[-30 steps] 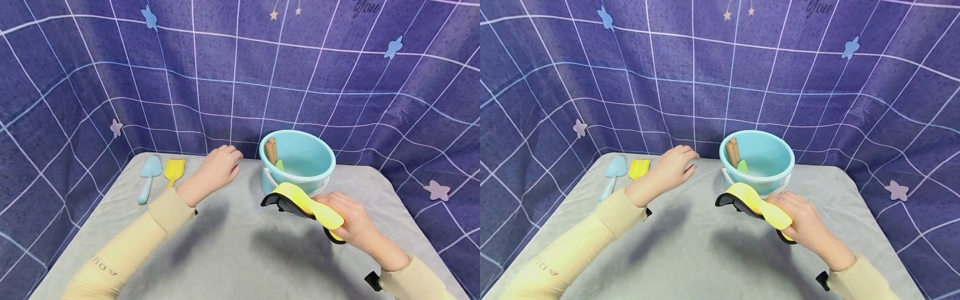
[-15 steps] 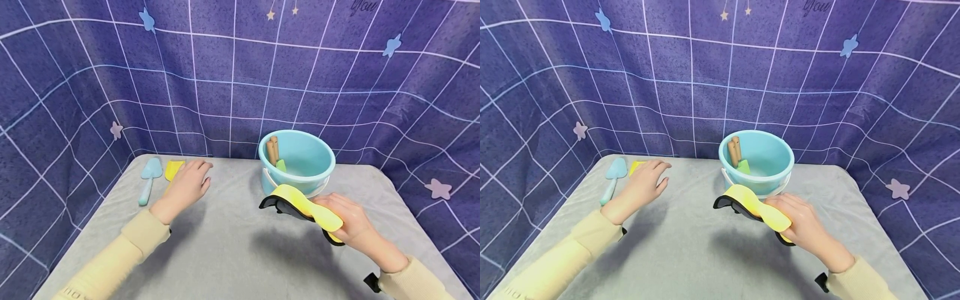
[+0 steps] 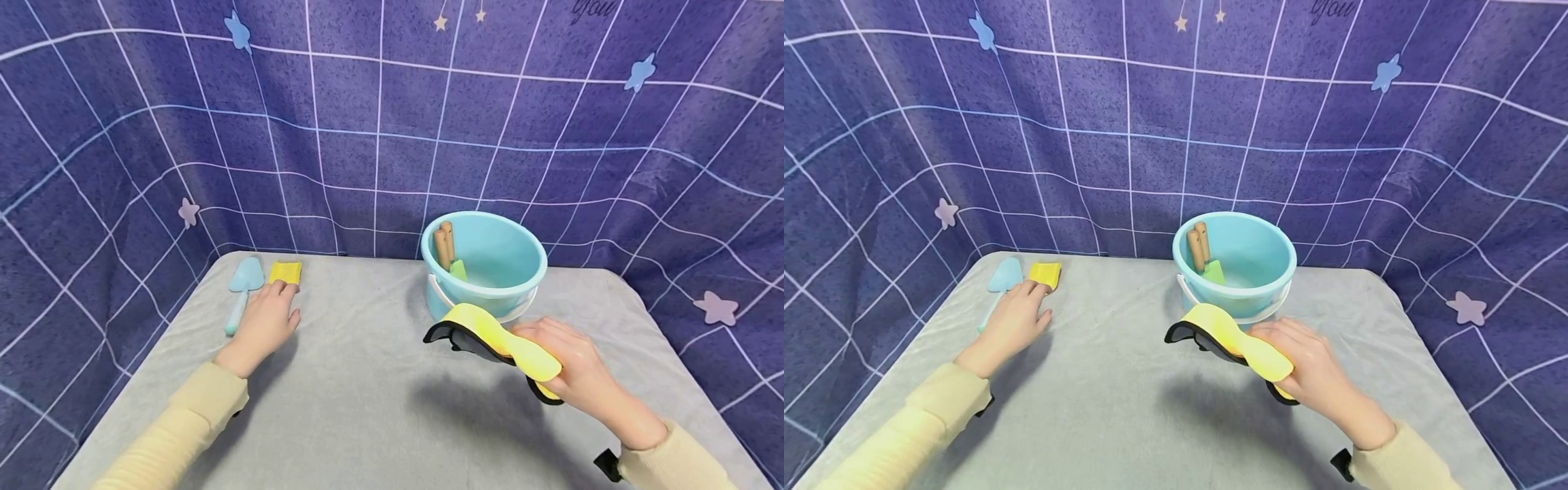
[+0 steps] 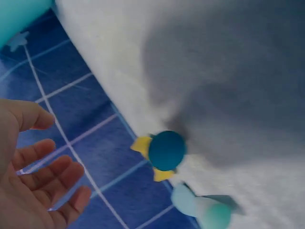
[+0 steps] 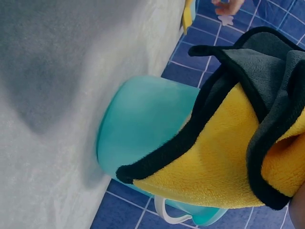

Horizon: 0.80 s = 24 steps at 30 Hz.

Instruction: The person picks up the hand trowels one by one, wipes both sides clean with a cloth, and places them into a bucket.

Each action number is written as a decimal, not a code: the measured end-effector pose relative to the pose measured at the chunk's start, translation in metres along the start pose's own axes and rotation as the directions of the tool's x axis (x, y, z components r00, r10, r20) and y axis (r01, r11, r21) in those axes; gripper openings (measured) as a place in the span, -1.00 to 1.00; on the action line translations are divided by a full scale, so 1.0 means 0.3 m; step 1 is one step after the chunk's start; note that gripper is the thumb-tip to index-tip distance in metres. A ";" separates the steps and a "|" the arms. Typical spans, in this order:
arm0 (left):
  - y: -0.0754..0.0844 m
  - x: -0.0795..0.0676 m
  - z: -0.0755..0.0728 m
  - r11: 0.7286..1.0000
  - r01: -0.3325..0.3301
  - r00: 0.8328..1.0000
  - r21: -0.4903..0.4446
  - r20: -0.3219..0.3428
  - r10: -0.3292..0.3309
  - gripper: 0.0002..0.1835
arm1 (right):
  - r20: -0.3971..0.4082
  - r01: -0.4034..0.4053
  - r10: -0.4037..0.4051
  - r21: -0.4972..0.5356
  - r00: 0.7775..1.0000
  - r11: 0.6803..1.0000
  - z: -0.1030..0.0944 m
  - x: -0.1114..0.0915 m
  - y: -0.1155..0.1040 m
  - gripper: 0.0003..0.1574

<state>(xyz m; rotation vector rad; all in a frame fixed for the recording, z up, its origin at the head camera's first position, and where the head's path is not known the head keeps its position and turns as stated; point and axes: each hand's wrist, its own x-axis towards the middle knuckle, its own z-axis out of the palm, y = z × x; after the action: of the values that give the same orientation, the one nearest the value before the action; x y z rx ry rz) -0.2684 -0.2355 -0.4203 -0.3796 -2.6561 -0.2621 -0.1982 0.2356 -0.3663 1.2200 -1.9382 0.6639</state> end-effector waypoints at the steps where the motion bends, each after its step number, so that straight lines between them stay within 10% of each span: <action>1: -0.012 -0.006 0.006 1.000 0.010 1.000 0.002 0.009 -0.010 -0.62 | -0.001 -0.002 0.002 0.001 1.000 1.000 0.000 0.000 -0.001 -0.59; 16: -0.132 -0.020 0.057 0.980 0.199 0.941 0.000 0.280 -0.191 -0.63 | -0.019 0.017 -0.017 0.002 1.000 1.000 0.011 -0.001 0.004 -0.59; 24: -0.156 0.010 0.082 0.942 0.335 0.850 0.001 0.432 -0.303 -0.66 | -0.017 0.013 -0.013 0.019 1.000 1.000 0.008 -0.002 0.004 -0.59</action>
<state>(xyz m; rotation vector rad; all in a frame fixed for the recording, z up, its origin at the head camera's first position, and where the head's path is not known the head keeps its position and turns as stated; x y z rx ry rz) -0.2950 -0.2731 -0.4463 -0.0049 -3.1494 -0.4240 -0.2001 0.2346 -0.3683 1.2341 -1.9127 0.6851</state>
